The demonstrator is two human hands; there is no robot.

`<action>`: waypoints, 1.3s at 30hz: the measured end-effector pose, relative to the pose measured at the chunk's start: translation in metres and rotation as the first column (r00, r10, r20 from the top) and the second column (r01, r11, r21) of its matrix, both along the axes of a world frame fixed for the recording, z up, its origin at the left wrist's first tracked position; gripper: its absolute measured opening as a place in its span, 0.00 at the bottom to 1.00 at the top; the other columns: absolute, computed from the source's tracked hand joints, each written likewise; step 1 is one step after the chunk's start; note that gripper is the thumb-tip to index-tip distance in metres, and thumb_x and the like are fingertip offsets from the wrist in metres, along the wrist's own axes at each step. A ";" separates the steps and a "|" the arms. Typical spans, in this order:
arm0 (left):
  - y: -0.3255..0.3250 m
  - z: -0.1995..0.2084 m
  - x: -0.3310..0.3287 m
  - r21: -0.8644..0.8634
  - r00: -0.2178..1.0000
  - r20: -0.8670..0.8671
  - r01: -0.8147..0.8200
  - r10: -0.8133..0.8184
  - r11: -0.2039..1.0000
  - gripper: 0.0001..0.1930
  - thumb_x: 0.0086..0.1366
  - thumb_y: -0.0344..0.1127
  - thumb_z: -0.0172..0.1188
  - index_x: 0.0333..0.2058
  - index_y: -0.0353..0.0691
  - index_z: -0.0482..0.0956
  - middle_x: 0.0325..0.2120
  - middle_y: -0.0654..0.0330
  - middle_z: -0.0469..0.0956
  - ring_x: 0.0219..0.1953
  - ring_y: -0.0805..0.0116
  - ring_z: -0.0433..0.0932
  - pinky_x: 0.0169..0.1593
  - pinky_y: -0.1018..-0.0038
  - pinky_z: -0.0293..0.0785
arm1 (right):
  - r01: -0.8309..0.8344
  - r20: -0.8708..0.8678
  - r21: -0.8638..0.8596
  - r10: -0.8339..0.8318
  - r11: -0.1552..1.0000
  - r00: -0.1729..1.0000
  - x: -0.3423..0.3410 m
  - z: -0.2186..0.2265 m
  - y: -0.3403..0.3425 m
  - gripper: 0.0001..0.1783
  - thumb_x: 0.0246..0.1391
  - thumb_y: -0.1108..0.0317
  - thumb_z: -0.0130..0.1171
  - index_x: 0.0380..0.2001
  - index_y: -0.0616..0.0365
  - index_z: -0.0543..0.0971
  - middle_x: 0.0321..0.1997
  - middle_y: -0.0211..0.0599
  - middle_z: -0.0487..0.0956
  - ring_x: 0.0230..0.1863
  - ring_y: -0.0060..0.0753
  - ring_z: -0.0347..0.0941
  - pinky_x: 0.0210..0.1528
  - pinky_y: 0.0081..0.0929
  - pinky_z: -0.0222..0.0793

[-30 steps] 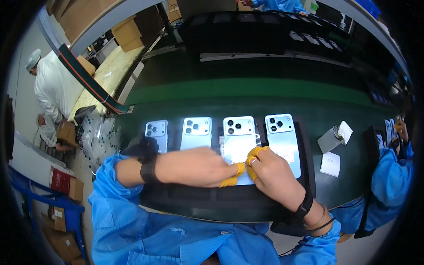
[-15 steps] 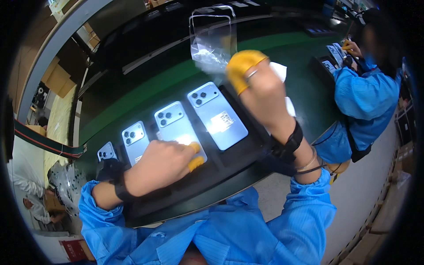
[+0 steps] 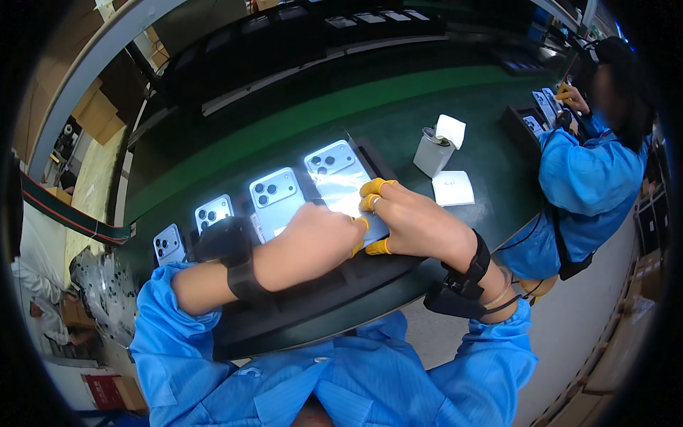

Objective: Cleaning and inspecting multiple smartphones on a factory assembly line.

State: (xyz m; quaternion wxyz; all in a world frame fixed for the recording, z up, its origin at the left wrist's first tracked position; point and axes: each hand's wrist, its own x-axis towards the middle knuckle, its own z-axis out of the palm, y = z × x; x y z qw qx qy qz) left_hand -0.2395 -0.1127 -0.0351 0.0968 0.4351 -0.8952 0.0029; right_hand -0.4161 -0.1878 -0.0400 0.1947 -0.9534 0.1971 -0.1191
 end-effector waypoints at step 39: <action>0.244 0.005 0.167 0.097 0.696 -0.065 -0.709 0.715 0.698 0.15 0.44 0.34 0.66 0.32 0.39 0.74 0.32 0.57 0.72 0.36 0.56 0.72 0.41 0.67 0.70 | -0.663 0.268 -0.162 0.680 0.730 0.683 0.249 -0.018 0.115 0.09 0.40 0.79 0.53 0.30 0.66 0.74 0.32 0.43 0.72 0.39 0.44 0.69 0.39 0.34 0.70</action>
